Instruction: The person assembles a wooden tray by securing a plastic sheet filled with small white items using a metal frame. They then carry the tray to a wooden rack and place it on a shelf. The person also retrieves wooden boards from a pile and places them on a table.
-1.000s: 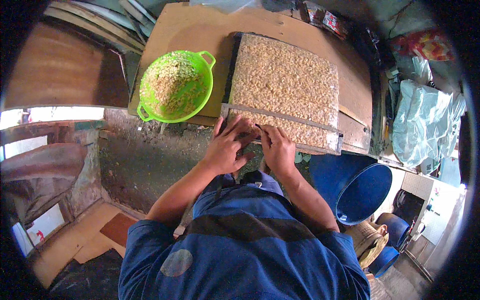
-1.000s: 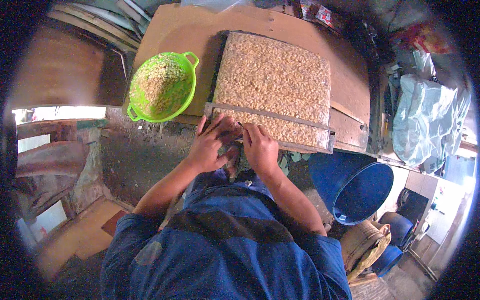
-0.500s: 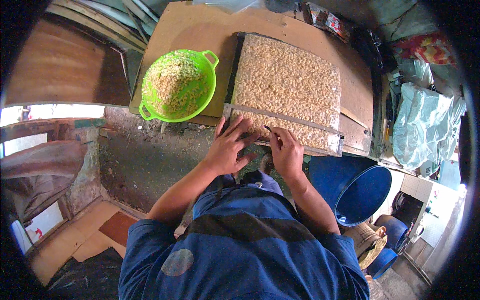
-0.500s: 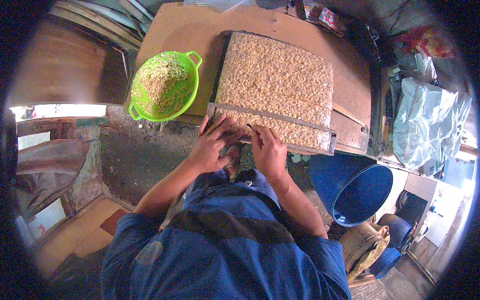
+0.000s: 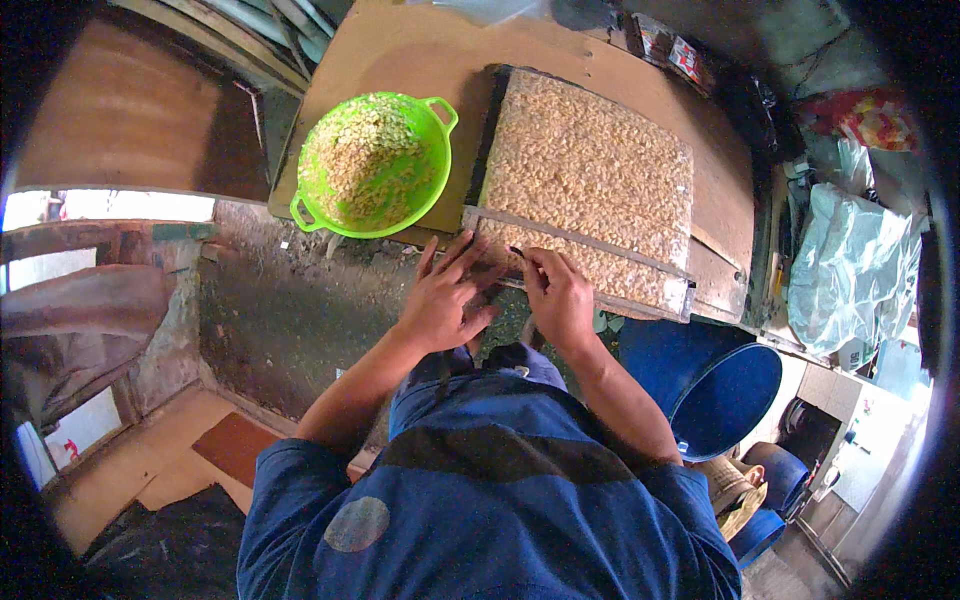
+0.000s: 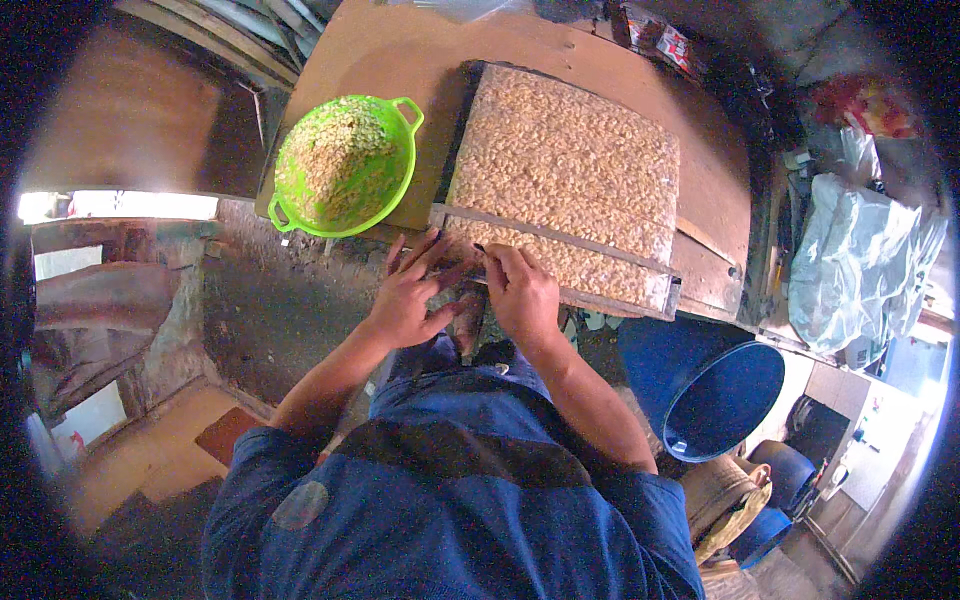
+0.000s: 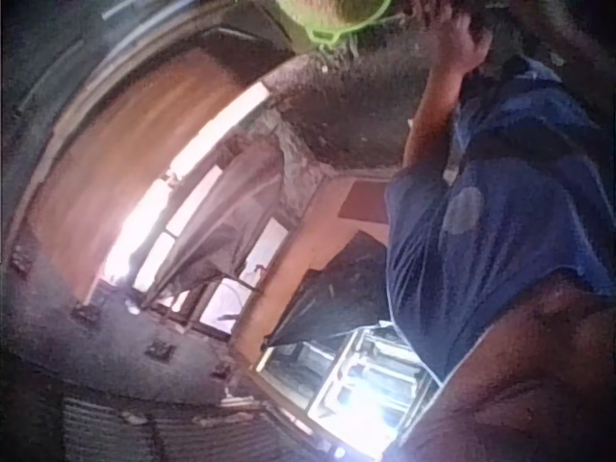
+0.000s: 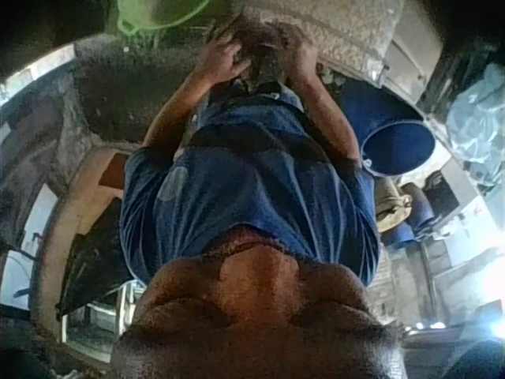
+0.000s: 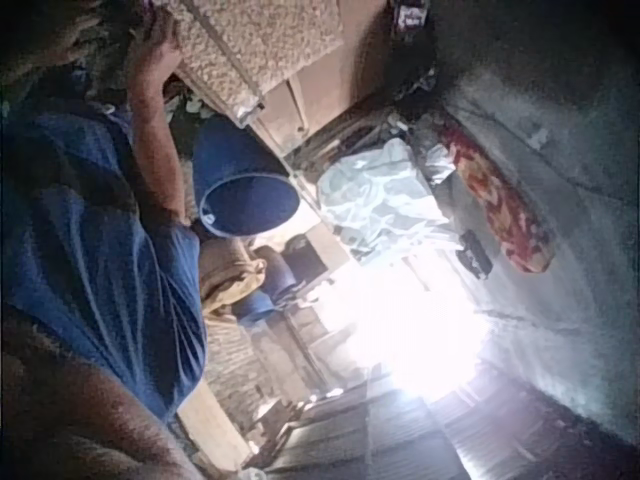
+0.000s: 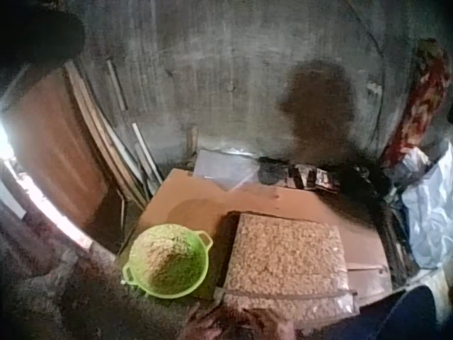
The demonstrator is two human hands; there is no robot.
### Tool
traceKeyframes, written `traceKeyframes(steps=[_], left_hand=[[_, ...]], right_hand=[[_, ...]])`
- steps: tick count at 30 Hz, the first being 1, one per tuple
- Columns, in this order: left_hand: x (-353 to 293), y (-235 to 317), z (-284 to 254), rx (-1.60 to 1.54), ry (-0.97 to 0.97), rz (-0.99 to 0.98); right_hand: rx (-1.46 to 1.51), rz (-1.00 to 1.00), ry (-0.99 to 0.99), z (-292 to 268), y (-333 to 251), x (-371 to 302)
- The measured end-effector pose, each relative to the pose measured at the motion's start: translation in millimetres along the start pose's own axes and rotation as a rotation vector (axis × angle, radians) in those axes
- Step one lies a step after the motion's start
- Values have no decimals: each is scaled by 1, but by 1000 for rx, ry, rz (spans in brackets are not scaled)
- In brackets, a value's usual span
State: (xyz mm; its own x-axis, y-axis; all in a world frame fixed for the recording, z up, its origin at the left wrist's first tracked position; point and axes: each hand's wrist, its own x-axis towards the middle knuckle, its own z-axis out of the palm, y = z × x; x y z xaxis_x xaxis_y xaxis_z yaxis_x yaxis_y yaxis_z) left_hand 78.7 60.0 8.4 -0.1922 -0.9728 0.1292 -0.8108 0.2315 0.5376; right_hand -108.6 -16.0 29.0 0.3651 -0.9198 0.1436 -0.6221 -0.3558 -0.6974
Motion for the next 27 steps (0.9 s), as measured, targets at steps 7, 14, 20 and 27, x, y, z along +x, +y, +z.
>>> traceKeyframes(steps=[7,14,20,27], left_hand=[[2,3,-1,-46,-18,-27],[0,0,2,-58,-6,-39],[-3,1,1,-42,-3,-55],[-6,5,-1,-26,38,-53]], right_hand=[[-211,-170,-68,8,-7,6],[-174,-288,-89,10,-1,10],[-37,-27,-43,-9,-8,8],[22,89,-47,-26,0,-9]])
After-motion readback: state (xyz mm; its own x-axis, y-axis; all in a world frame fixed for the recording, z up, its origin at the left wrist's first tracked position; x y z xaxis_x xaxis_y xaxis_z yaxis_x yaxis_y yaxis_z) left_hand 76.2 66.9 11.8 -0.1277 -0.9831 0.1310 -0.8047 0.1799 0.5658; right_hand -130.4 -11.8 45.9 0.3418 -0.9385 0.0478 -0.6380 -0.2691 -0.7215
